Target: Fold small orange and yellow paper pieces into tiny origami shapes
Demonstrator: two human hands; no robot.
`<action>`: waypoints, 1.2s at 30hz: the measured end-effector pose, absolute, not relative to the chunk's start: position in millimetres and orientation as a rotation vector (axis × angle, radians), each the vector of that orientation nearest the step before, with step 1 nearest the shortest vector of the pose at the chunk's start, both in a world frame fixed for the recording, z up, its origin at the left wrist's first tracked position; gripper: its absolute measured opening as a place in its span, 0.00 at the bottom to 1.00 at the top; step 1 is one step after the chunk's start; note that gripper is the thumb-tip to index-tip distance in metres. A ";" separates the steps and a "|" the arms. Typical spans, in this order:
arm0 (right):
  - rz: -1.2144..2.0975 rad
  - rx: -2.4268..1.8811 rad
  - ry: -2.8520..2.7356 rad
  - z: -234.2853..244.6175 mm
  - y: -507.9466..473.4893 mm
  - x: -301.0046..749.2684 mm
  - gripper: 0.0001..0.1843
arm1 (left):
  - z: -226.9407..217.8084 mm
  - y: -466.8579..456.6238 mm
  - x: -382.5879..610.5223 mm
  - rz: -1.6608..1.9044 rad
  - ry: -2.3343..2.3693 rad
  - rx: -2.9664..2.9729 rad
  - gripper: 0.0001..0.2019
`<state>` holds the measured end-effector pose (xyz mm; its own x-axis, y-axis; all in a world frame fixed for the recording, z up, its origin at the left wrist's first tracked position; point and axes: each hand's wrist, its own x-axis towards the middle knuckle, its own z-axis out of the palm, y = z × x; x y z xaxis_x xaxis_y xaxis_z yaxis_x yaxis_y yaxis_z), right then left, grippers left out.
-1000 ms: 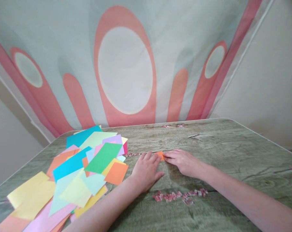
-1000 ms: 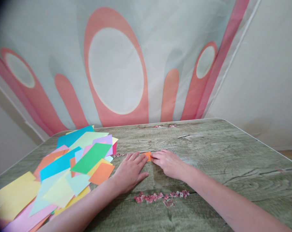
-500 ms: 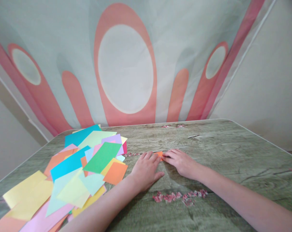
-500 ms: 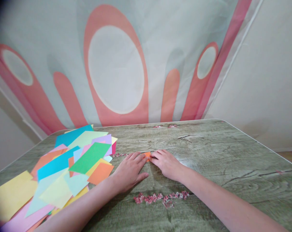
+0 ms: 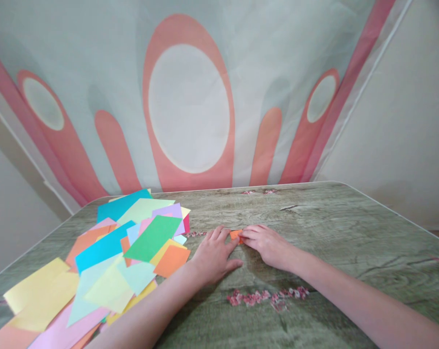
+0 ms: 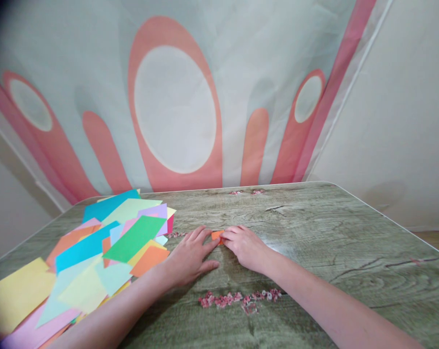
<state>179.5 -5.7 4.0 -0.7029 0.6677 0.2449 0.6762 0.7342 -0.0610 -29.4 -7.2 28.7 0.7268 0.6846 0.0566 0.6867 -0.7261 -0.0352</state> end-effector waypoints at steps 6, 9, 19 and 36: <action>-0.012 -1.027 -2.664 2.7 -2.4 180.1 0.17 | 32.8 5.9 -41.7 0.021 -1.176 -2.925 0.23; -0.003 -1.037 -2.665 3.5 -2.2 180.0 0.16 | 36.2 10.0 -45.6 0.045 -1.208 -2.923 0.21; 0.001 -1.044 -2.682 4.7 -3.8 178.5 0.17 | 34.3 -3.1 -33.6 -0.127 -1.163 -2.847 0.22; -0.010 -0.993 -2.659 -1.7 -0.8 195.0 0.18 | 26.3 -2.4 -35.0 -0.040 -1.204 -2.893 0.26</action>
<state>195.0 -0.8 -1.7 -0.7154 0.6393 0.2820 0.6415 0.7609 -0.0976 -35.0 -2.4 26.3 0.7046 0.7091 0.0264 0.7093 -0.7049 0.0024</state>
